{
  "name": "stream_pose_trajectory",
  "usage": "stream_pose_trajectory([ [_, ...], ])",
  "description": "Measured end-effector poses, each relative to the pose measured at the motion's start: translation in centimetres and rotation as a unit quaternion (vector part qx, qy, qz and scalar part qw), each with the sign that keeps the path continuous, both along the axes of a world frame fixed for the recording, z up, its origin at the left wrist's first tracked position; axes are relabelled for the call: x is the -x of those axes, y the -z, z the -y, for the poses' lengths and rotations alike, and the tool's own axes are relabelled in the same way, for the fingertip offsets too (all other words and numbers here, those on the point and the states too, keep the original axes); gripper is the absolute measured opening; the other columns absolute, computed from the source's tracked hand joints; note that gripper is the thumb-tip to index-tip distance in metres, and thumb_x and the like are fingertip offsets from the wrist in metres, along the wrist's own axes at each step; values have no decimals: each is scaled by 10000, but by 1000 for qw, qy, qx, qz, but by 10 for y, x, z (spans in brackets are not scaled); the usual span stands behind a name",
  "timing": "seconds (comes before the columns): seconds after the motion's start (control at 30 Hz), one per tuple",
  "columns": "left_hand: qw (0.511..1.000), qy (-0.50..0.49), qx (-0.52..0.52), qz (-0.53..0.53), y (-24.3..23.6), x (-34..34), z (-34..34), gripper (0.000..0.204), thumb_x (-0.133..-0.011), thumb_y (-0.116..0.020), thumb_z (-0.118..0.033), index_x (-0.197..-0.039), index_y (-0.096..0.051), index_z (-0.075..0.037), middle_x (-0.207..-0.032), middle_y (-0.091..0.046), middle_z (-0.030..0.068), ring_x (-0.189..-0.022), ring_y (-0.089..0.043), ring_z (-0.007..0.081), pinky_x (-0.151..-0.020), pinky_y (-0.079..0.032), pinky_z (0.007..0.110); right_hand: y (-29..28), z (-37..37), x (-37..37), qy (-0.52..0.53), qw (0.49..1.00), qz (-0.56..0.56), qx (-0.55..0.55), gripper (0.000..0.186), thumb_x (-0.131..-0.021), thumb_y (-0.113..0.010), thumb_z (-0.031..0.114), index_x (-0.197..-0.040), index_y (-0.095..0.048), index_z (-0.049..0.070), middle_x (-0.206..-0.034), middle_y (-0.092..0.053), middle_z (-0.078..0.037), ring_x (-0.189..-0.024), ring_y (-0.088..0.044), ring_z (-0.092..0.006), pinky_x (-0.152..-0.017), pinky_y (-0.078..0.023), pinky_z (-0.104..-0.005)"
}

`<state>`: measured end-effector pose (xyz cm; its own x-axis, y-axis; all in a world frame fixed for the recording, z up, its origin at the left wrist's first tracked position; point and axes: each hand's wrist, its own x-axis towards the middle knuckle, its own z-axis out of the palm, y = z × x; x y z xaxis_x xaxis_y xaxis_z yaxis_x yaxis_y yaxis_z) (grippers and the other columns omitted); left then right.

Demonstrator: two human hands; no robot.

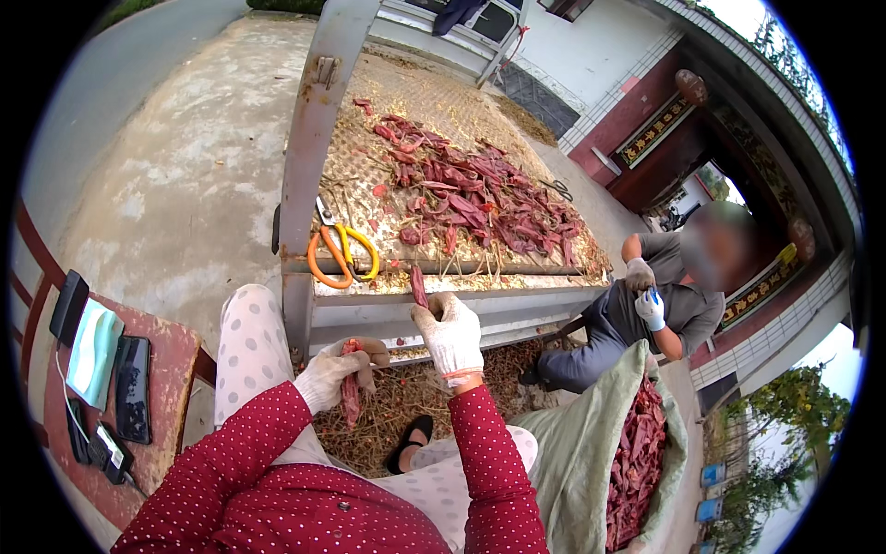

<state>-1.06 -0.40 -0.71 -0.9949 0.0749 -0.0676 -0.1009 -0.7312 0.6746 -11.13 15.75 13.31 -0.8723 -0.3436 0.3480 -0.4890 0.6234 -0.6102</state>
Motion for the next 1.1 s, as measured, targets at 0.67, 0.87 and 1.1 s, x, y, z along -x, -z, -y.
stream_pose_trajectory([
  [0.67, 999, -24, -2, 22, -38, -1, 10, 325, -982, -605, -89, -1288, -566, 14, -1017, -674, 76, -852, -689, 160, -717, -612, 335, 28, 16, -86, -73, 979, -68, -179, 215, -860, -710, 269, -846, -705, 54, -787, -692, -159, -724, -681, -367, -650, -535, -438],
  [0.87, 999, -36, 5, 29, -38, -7, 17, 296, -970, -627, -87, -1249, -605, 11, -1022, -681, 74, -845, -680, 161, -731, -606, 327, 3, 9, -70, -123, 988, 15, -94, 254, -830, -763, 279, -898, -749, 34, -869, -707, -156, -801, -697, -297, -734, -546, -387],
  [1.1, 984, -18, 177, -6, -57, -13, 14, 384, -917, -701, -129, -1263, -620, 16, -986, -690, 55, -809, -640, 108, -705, -537, 263, 8, 17, -42, -209, 973, 72, 67, 189, -864, -660, 101, -995, -751, -2, -978, -708, -150, -840, -690, -245, -769, -551, -339],
])
